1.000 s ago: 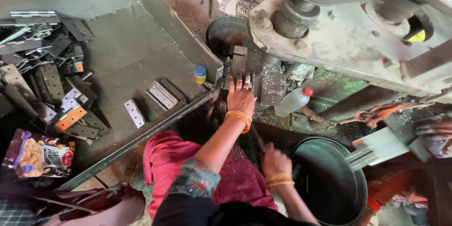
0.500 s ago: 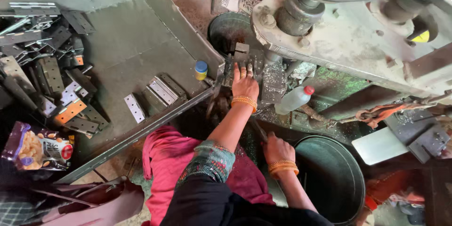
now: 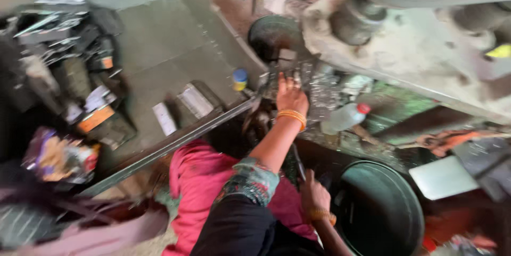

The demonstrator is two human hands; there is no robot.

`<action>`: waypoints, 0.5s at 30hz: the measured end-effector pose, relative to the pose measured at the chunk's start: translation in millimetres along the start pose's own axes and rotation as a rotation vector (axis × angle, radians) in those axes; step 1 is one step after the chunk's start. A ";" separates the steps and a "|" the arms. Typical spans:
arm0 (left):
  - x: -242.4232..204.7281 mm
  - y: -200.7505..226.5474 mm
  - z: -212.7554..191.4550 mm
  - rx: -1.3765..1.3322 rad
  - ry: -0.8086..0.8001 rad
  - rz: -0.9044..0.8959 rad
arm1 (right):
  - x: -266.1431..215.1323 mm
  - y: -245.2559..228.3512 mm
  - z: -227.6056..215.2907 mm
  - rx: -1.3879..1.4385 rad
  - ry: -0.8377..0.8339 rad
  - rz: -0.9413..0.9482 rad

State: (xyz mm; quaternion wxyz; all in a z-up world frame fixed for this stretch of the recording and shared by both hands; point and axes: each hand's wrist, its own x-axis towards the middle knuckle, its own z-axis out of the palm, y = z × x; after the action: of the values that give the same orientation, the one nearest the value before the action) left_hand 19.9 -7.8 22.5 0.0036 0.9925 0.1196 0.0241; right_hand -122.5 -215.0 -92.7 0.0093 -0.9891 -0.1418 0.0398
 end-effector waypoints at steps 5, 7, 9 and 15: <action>-52.6 -41.9 17.2 -0.416 0.536 -0.001 | -9.7 -6.2 -17.9 -0.021 -0.076 -0.014; -76.5 -93.9 16.3 -0.369 0.404 -0.053 | 1.6 -13.1 -29.2 -0.124 -0.087 -0.003; -95.5 -156.6 15.7 -0.301 0.594 -0.285 | 3.9 -17.6 -37.4 -0.152 -0.012 -0.085; -101.4 -295.1 21.4 -0.120 0.078 -0.666 | -13.9 -30.7 -42.7 -0.156 0.032 -0.059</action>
State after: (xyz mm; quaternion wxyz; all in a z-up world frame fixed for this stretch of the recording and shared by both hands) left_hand -147.5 254.7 -7.5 0.0650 0.8952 0.4359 0.0664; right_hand -140.8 -189.8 -48.3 -0.0643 -0.9827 -0.1732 0.0124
